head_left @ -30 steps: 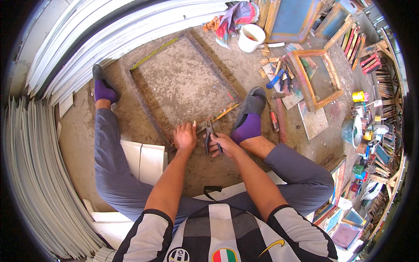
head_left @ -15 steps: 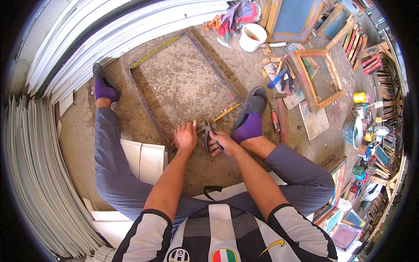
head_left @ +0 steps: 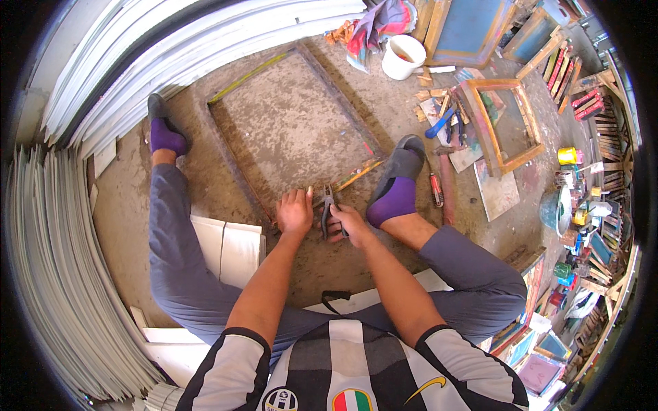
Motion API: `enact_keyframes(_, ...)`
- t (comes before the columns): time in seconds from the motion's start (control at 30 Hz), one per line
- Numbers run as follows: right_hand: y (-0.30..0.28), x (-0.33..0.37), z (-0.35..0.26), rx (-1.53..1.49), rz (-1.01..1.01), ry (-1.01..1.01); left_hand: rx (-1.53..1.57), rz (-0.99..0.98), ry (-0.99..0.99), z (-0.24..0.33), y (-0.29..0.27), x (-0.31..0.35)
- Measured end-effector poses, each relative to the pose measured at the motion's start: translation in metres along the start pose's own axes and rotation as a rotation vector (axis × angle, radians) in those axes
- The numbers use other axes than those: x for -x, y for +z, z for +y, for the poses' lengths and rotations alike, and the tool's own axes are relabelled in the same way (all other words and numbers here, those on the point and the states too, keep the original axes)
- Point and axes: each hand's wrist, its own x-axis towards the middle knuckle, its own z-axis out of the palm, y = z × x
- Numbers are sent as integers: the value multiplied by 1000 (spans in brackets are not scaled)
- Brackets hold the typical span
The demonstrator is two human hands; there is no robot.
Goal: The person sits on the floor and uses pliers to pull staples out of a rectangular wooden frame. They systematically remove the staples along the edges of the frame to detach the screen mesh. The person works continuously on the frame throughout the clip.
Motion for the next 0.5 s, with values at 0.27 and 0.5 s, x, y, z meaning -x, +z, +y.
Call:
enact_keyframes(0.27,-32,4,-46,294,-110,199,-7,2,-15,3,0,-1)
enact_keyframes(0.5,-27,5,-66,488,-65,271,13,5,-14,3,-3,-1)
